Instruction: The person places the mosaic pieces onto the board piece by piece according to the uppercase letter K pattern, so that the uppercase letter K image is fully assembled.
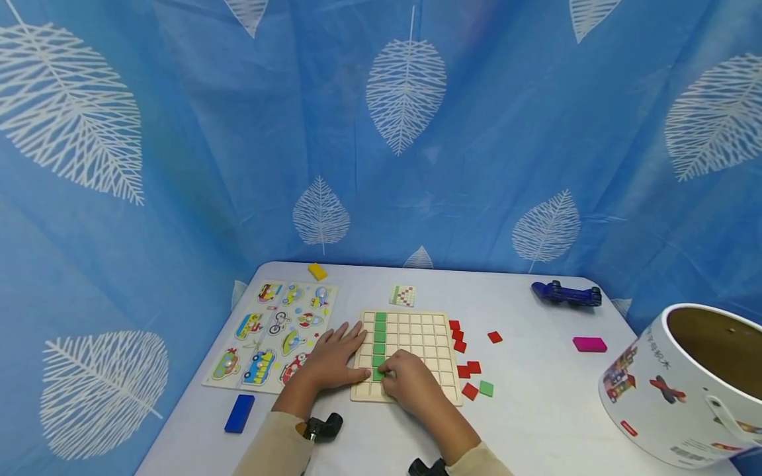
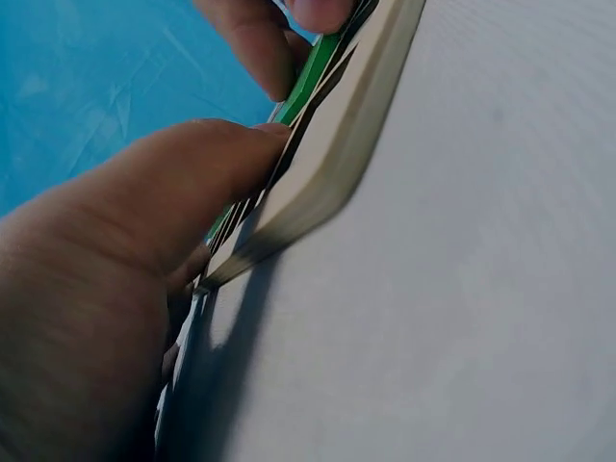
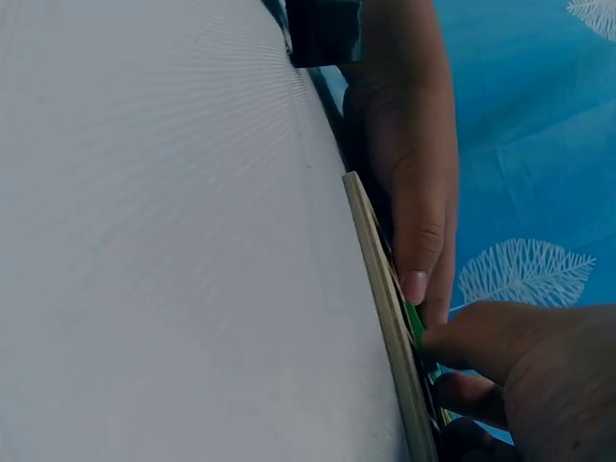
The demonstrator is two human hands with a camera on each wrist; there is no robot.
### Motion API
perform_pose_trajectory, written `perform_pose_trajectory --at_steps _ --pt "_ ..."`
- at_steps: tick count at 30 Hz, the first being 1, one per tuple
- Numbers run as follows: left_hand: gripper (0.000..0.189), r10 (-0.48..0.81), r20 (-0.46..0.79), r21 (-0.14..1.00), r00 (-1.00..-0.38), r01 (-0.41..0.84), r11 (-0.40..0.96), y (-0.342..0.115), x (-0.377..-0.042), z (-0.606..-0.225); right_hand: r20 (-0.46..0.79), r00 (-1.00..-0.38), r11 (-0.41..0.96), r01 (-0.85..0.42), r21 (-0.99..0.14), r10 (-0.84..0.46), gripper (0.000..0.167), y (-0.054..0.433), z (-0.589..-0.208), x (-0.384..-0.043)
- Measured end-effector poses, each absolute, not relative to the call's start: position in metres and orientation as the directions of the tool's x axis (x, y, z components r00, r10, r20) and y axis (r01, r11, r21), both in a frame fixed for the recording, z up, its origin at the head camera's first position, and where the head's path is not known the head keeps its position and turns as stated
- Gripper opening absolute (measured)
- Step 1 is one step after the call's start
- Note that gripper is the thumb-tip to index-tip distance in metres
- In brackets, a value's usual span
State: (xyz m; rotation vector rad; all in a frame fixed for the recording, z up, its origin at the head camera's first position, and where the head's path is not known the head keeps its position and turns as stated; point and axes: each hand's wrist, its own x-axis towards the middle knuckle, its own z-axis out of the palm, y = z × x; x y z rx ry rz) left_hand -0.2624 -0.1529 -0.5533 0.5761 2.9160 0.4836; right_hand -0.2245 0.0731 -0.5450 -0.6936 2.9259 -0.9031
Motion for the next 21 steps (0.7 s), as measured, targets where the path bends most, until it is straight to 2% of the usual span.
perform_pose_trajectory --at_steps 3,7,13,18,21 --pt "0.096 0.393 -0.064 0.334 -0.917 0.352 0.875 -0.153 -0.262 -0.555 0.111 -0.894 0.744 -0.425 -0.516 -0.434 0.022 0.075 -0.543 -0.222" --pt "0.096 0.393 -0.064 0.325 -0.917 0.353 0.877 -0.153 -0.261 -0.555 0.118 -0.903 0.712 -0.401 -0.576 -0.413 0.027 0.086 -0.54 -0.22" --pt "0.098 0.397 -0.07 0.333 -0.915 0.353 0.874 -0.152 -0.26 -0.557 0.134 -0.972 0.715 -0.232 -0.66 -0.192 0.031 0.153 -0.534 -0.223" --pt "0.098 0.38 -0.071 0.33 -0.922 0.338 0.882 -0.152 -0.261 -0.555 -0.034 -0.997 0.77 -0.033 -0.637 -0.07 0.047 0.226 -0.534 -0.22" --pt "0.098 0.38 -0.076 0.331 -0.922 0.336 0.882 -0.151 -0.261 -0.554 -0.128 -0.989 0.787 0.024 -0.617 -0.071 0.05 0.255 -0.539 -0.213"
